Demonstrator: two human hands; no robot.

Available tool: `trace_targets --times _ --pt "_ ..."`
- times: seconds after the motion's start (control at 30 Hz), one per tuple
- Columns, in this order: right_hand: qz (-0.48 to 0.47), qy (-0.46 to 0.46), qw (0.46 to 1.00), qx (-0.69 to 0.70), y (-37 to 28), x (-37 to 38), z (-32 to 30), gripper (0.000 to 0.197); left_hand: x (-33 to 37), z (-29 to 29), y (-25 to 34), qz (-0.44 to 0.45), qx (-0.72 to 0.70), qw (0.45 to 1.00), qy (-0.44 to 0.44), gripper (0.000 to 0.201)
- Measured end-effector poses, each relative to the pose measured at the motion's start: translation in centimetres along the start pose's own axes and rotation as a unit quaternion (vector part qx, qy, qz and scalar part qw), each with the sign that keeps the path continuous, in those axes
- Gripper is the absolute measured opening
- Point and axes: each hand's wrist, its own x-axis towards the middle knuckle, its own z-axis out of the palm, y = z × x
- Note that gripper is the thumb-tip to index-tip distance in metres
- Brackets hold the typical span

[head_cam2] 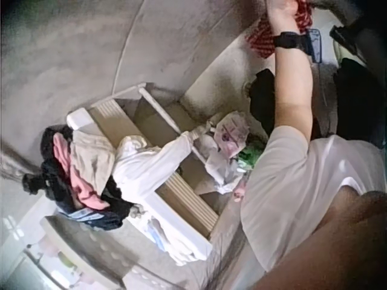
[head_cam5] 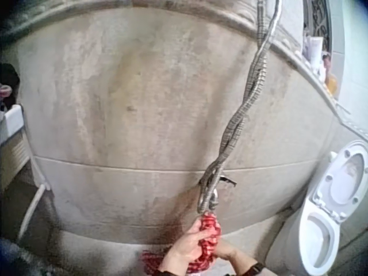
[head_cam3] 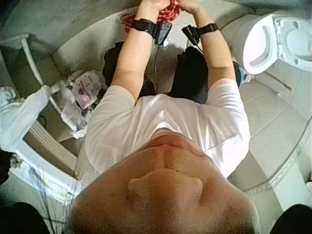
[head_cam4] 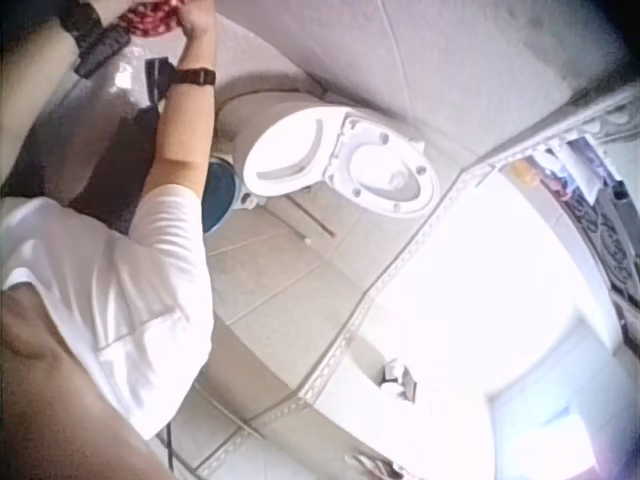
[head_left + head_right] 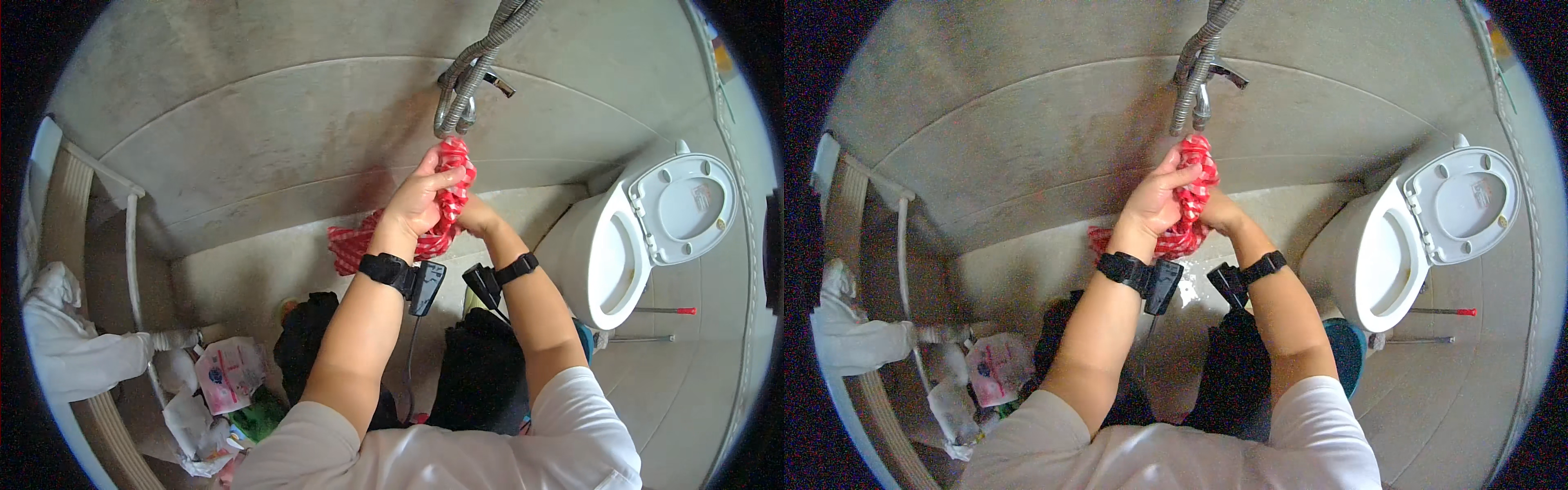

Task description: The person washes items of clothing by hand under a running faucet, rubbing the fabric together and squeezing the water out.

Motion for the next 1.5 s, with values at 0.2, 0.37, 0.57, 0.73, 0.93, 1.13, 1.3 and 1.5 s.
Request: trace_targets --times 0.2,0.37,0.57,0.73,0.93,1.13,1.3,1.5 --pt "-0.017 0.002 0.909 0.417 -2.5 0.5 1.1 0.026 -1.2 0.5 1.2 -0.011 -0.015 1.000 0.001 0.065" --pt "-0.074 -0.036 0.869 0.487 -2.7 -1.0 0.2 0.037 -0.5 -1.4 0.1 -0.010 0.302 0.948 0.097 0.068" --pt "0.005 -0.047 0.934 0.355 -3.8 -3.0 1.1 0.041 -0.5 -3.5 -0.5 0.027 0.707 0.680 0.190 0.025" --pt "0.070 0.008 0.966 0.250 -0.2 -0.3 0.0 0.039 -0.2 -2.0 -0.7 -0.010 0.021 0.990 0.142 0.015" --pt "0.010 -0.015 0.931 0.364 3.0 1.1 -0.8 0.030 -0.3 0.3 -1.7 -0.102 0.048 0.993 0.028 0.004" --pt "-0.173 -0.182 0.881 0.401 2.8 0.7 -1.2 0.037 -1.3 0.3 -1.9 -0.085 0.188 0.978 -0.028 0.022" --pt "-0.039 -0.188 0.850 0.490 -0.3 0.3 1.0 0.044 -1.9 -1.6 -2.5 0.115 0.566 0.751 0.318 0.047" --pt "-0.038 -0.137 0.872 0.468 -0.2 0.6 2.1 0.037 0.4 -5.1 -4.3 0.007 0.487 0.831 0.268 0.036"
